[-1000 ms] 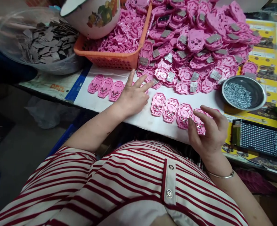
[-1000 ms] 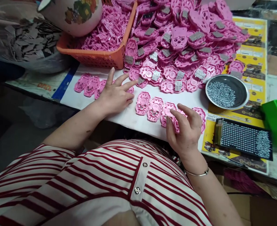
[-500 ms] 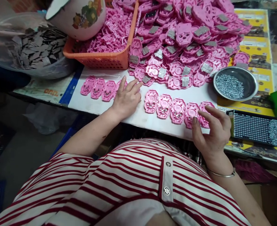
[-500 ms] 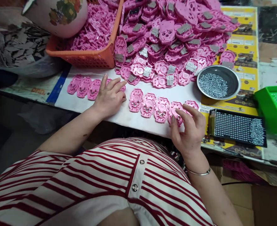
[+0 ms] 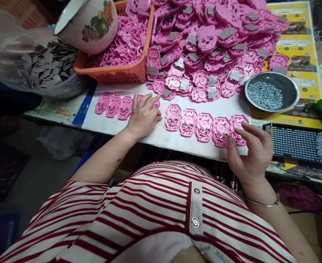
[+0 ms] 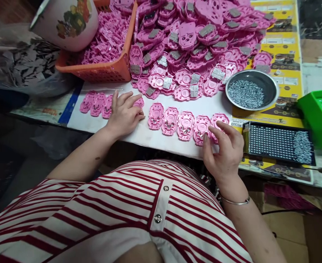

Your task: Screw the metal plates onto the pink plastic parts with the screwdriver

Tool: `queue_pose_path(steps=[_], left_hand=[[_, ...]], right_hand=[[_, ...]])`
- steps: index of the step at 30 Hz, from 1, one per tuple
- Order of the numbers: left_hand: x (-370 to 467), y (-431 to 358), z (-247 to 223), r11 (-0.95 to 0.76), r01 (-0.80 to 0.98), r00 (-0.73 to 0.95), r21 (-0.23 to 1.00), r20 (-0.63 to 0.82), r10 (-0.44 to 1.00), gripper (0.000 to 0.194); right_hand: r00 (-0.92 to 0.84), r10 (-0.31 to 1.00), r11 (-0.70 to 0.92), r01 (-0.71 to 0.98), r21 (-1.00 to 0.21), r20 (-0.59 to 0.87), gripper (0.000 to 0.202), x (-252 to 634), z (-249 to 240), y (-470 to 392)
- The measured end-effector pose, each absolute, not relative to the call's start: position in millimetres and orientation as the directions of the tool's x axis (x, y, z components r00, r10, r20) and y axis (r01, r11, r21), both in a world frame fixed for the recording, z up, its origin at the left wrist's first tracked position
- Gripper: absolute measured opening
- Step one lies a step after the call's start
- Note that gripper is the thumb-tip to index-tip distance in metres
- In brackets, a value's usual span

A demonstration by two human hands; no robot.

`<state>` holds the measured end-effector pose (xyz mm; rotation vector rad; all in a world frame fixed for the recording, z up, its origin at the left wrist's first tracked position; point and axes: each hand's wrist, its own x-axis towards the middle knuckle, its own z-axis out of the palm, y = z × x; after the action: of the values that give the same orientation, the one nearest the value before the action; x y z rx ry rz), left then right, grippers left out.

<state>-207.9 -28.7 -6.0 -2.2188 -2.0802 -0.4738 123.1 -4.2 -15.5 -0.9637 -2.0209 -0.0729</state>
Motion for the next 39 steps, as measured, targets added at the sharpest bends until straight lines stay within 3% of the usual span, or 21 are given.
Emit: queue_pose_path(steps=[5,11,22,30,39], left_hand=[[-205,-28,3,-0.056,0.960,-0.026,0.275,0.284,0.958,0.010],[-185,-27,8,-0.150,0.938,0.072,0.312,0.249,0.966,0.012],[-194,-26,9,-0.125,0.955,0.047,0.267,0.282,0.958,0.013],[-183,-31,6,-0.218,0.958,0.164,0.186,0.268,0.949,0.014],[-182,-28,4,-0.223,0.955,0.171,0.194,0.252,0.953,0.012]], right_hand=[[-0.317,0.592,0.700,0.657,-0.278,0.741,0.039,124,-18,-1],[-0.318,0.600,0.693,0.665,-0.278,0.734,0.037,122,-19,-3],[-0.322,0.598,0.697,0.661,-0.278,0.734,0.035,124,-18,-3],[-0.320,0.615,0.692,0.658,-0.298,0.721,0.032,122,-22,-4],[-0.321,0.637,0.675,0.670,-0.307,0.700,0.032,124,-24,-6]])
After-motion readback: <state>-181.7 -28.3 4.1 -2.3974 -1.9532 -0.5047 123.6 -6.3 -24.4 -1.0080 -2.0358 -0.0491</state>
